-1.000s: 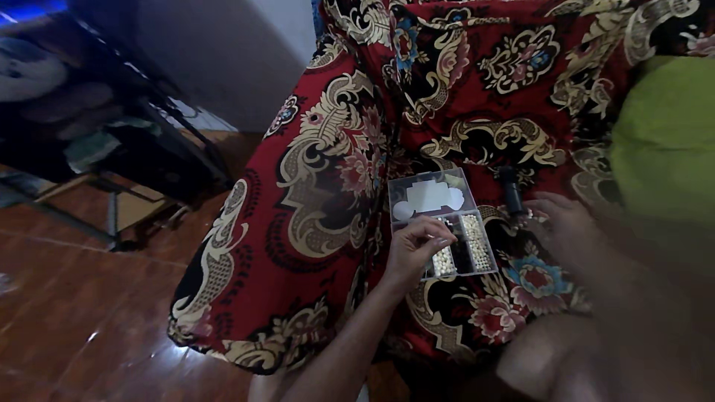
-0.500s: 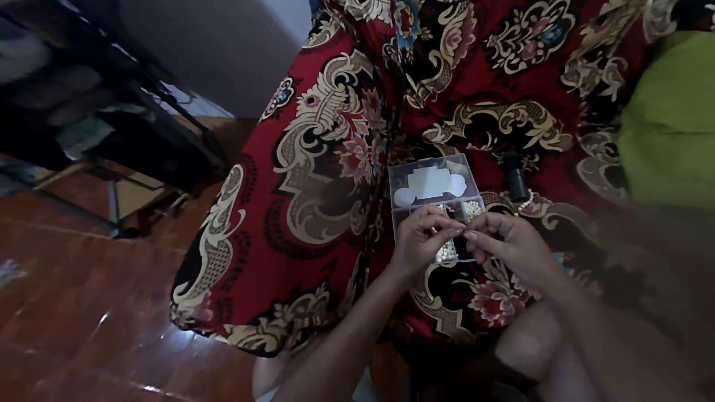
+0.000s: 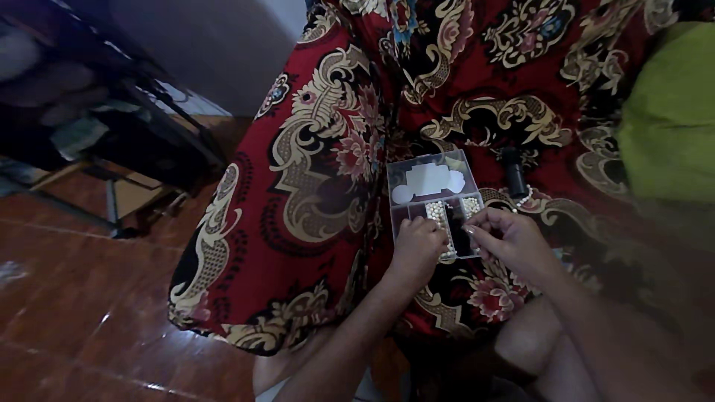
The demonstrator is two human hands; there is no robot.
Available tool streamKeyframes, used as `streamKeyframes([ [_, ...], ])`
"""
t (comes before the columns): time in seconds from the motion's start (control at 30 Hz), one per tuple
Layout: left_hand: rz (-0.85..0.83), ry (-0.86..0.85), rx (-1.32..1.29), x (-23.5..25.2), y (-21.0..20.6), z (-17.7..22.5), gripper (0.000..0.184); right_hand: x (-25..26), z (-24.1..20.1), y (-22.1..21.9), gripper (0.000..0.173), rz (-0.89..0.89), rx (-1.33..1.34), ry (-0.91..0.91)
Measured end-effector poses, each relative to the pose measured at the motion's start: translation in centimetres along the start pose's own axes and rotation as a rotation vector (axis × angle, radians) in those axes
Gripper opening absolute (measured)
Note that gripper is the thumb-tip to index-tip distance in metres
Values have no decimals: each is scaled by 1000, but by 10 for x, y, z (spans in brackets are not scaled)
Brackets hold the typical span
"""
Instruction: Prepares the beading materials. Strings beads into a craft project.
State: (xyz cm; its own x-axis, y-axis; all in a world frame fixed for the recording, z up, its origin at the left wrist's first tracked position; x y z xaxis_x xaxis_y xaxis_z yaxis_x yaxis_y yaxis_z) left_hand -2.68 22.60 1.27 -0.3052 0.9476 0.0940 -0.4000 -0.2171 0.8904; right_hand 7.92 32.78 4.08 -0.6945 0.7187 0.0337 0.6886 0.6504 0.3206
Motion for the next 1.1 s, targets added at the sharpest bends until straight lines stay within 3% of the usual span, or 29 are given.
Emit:
streamKeyframes([
  [0.4,-11,54,-18,3,-5,-3,22,-1,0,-4,13,-14,-37,6],
  [0.53,47,202,-345,5,12,-17,21,-1,-2,-3,12,9,-14,24],
  [0.63,134,335,-785,6,14,-29,16,-3,-4,-4,12,42,9,53],
  [0.8,49,541,-1393,3,1,-26,15,-7,-8,-9,10,51,70,86],
  [0.9,-33,629,-1554,0,-10,-22,19,-9,-8,-12,9,59,109,91],
  [1.1,-80,616,-1634,0,-12,-16,22,-11,-9,-14,7,81,131,118],
])
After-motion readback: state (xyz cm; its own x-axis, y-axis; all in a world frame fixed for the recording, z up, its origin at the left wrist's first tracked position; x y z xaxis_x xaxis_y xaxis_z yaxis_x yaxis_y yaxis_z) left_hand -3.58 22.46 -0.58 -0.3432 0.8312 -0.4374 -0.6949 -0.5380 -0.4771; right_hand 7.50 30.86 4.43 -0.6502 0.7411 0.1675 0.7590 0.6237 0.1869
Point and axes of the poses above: each hand's wrist, its own x-axis towards the middle knuckle, its own y-axis out of the back of the hand, z = x × y, the point moved 7 cm from there along x, towards the middle knuckle, and after that the axes turned 11 degrees about z, right-handed, at the moved point
